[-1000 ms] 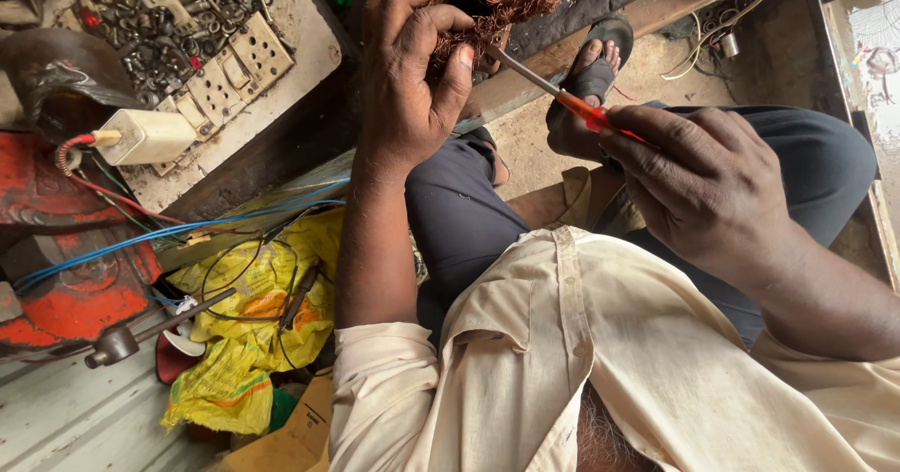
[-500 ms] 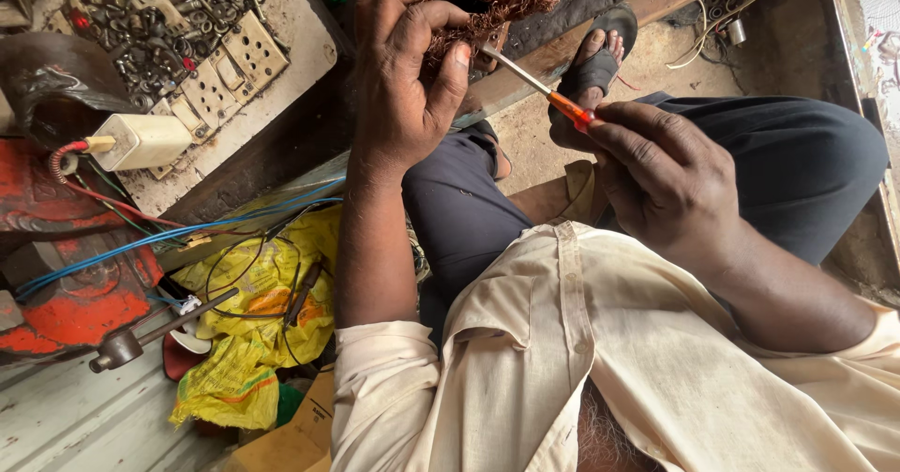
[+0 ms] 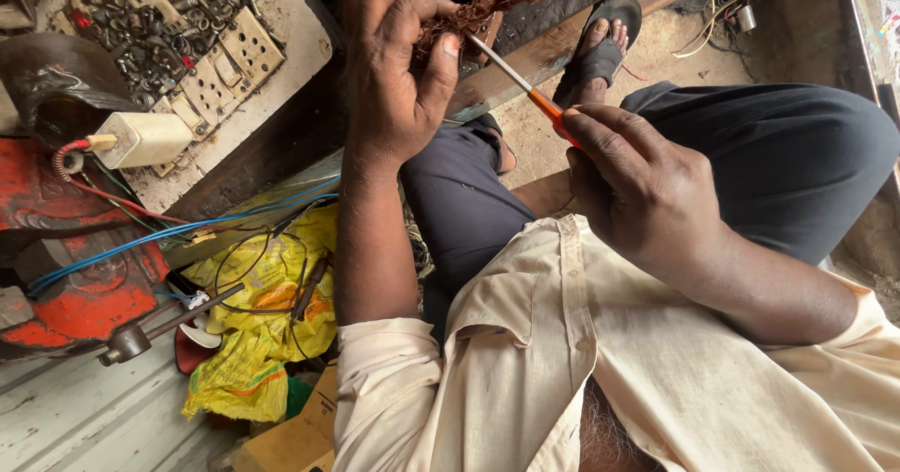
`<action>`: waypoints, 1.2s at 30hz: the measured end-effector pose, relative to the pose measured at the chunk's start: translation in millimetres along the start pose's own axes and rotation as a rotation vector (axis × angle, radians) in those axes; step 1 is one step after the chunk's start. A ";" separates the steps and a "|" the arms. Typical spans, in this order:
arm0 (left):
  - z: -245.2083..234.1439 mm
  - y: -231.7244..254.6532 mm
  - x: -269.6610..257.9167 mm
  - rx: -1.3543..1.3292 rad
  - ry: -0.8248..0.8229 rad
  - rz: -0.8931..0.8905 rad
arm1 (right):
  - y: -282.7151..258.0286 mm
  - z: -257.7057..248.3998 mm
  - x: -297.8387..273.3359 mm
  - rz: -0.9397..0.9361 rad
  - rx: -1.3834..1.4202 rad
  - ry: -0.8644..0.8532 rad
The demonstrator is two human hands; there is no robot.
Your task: The person sits and uses a screwdriver to scrape and separate copper strands from a bundled wire coil. They repeatedly scrape the bundle, pull out loose strands, and continue working on the same mass of wire.
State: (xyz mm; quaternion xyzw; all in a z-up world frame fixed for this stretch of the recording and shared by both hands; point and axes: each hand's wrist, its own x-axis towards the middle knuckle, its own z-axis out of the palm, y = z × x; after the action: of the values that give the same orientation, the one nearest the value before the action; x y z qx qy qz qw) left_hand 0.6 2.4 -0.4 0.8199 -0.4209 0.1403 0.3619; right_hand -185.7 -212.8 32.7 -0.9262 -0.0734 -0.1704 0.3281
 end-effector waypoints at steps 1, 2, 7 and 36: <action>-1.0 -0.6 -0.3 -0.016 -0.005 -0.018 | -1.1 -0.4 1.3 -0.006 -0.005 -0.003; -2.1 -1.3 -1.0 -0.031 -0.011 -0.036 | -1.6 -0.7 2.0 -0.011 -0.010 -0.006; -6.4 -5.1 -4.9 -0.075 -0.026 -0.073 | 6.1 1.7 2.8 -0.133 -0.109 0.020; -4.9 5.1 2.4 -0.013 -0.068 -0.039 | -7.0 -49.5 23.6 -0.172 -0.279 -0.116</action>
State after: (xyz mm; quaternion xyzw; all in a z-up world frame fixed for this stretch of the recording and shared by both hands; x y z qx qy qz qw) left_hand -1.6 2.6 6.7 0.8299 -0.4177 0.1022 0.3555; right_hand -178.7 -238.1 81.4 -0.9614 -0.1467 -0.1529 0.1758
